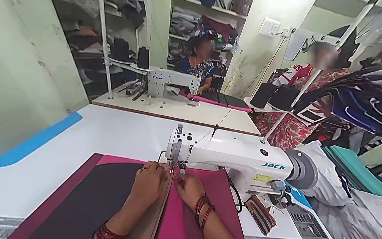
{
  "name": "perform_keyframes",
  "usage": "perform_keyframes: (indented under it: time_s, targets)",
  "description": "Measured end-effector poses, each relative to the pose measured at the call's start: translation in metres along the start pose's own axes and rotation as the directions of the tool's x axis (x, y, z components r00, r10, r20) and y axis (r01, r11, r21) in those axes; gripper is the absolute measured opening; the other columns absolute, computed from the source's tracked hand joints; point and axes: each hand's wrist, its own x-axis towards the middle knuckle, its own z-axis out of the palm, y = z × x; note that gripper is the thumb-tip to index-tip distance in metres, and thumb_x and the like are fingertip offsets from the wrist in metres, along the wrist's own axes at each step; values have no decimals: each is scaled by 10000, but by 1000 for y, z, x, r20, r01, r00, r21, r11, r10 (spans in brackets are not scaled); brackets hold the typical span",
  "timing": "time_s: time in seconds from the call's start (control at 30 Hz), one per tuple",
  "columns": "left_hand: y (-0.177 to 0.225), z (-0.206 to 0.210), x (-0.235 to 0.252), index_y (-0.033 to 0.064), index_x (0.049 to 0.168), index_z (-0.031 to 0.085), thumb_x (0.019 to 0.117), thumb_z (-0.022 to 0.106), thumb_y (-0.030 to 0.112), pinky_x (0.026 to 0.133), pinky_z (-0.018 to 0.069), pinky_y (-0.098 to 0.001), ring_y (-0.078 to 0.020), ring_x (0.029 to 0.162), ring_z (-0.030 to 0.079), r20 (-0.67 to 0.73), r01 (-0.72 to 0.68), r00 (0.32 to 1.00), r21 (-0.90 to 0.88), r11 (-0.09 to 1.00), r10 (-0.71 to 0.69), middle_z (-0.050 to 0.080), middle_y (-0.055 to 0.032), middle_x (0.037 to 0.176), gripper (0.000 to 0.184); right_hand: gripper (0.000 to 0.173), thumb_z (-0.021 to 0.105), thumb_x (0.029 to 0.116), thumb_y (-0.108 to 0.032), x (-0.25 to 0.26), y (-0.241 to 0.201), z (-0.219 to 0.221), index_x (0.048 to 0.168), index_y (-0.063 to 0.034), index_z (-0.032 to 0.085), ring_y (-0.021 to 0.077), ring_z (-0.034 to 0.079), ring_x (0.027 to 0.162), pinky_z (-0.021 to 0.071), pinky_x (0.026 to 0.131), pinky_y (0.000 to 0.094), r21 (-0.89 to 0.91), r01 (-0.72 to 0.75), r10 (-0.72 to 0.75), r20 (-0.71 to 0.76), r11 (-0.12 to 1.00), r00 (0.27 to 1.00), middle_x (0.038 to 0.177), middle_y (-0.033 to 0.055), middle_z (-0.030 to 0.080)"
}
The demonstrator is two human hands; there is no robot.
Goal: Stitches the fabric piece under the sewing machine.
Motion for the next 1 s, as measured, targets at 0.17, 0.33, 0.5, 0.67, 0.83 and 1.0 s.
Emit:
perform_keyframes:
  time_s: [0.17,0.33,0.5,0.67,0.83,1.0]
  targets:
    - [-12,12,21,58,1119,754,990,608,205,1038,448,-584,-415,1266,558,82,21,996,-12,1000,-20,642,-191,1298,244,311,532,1036,-239,0,2,3,1216,-81,731,272,708,1061,524,992,483,2,11,-11,-6,1000,1000,1129,131,744]
    - [17,7,-12,-71,1109,701,1021,492,85,1000,483,-610,-444,1131,660,90,21,996,-258,966,2,696,-275,1151,275,335,596,1007,-236,-3,-1,-2,1219,13,668,325,709,977,525,945,526,49,-40,41,-31,998,999,994,175,734]
    - [29,-3,-25,-62,1139,694,1038,511,127,978,492,-618,-447,1099,671,111,62,993,-285,956,-31,701,-265,1138,283,313,598,1003,-215,-5,-5,-4,1195,21,671,339,692,1018,515,962,528,37,-60,60,10,998,998,1034,192,720]
    - [7,1,10,91,1419,596,986,636,425,1058,422,-614,-442,1357,484,185,188,962,76,979,-199,524,-236,1447,548,338,581,1012,-245,-4,-2,-1,1245,-12,656,313,703,976,530,932,511,32,-73,74,-21,997,997,997,163,726]
    - [3,20,25,108,1107,781,1020,576,239,1058,439,-502,-361,1209,597,103,81,991,101,992,-91,673,-165,1238,258,349,563,1016,-252,-1,-1,1,1262,-22,655,320,705,1002,526,947,519,0,-58,58,-8,998,998,1026,170,732]
    - [17,10,9,-51,1218,666,1058,463,170,1037,457,-602,-459,1214,611,160,107,982,-24,994,-101,644,-282,1269,340,359,566,1023,-254,-3,-2,-3,1273,-9,648,341,709,1011,523,949,542,4,-58,58,3,998,998,1034,189,736]
